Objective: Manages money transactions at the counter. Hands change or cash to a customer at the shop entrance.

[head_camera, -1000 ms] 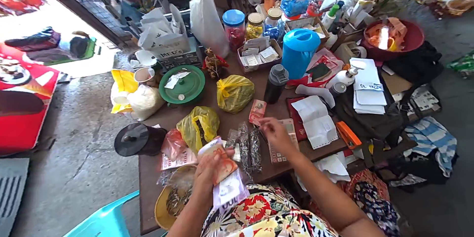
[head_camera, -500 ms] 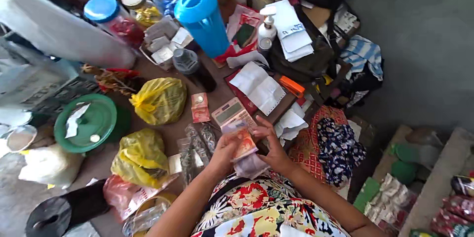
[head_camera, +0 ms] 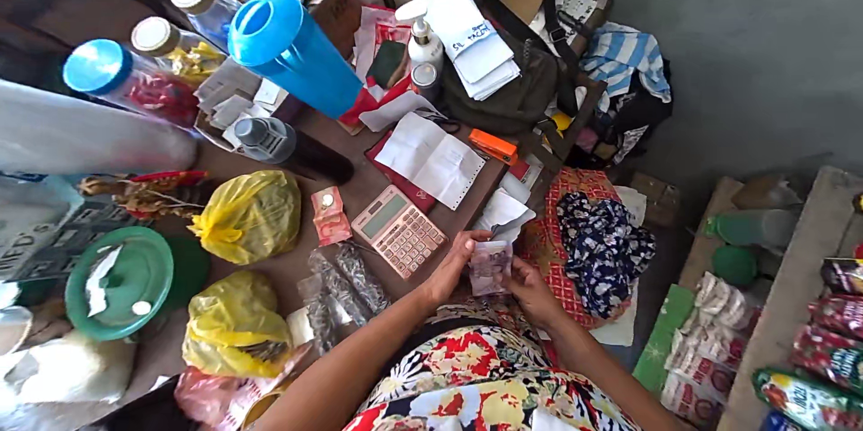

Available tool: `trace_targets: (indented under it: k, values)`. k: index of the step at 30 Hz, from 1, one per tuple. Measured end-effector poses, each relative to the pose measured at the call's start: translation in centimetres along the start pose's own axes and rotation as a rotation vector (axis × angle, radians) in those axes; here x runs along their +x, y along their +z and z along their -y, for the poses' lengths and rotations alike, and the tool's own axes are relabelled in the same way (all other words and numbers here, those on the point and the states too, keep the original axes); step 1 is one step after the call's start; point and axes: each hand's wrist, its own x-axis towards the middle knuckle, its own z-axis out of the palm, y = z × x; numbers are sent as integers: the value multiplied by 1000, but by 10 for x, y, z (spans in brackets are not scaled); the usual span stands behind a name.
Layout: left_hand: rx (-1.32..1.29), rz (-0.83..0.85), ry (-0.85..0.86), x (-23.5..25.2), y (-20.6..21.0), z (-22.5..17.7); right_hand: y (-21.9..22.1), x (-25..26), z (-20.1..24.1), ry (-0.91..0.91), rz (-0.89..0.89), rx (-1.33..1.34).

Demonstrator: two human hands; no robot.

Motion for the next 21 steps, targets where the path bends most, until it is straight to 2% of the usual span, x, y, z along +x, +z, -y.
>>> trace_targets:
  k: [2, 4, 7, 9, 12, 16, 19, 21]
  values:
    - [96, -69, -24, 11, 0, 3, -14, 1, -9, 50, -151, 49]
    - [466, -35, -15, 21, 1, -1, -29, 6, -18, 106, -325, 56]
    - [1179, 285, 204, 38, 4, 9, -44, 18, -29, 127, -465, 13]
    - [1449, 519, 335, 47, 6, 18, -45, 23, -31, 98, -486, -23]
    - [1584, 611, 425, 55, 3, 28, -37, 30, -29, 39, -498, -60]
    - [1620, 489, 543, 60, -10, 28, -27, 39, -29, -48, -490, -110]
    - [1651, 448, 564, 60, -18, 27, -18, 45, -25, -119, -473, -161]
    - [1687, 438, 538, 58, -22, 25, -16, 49, -22, -92, -445, -343]
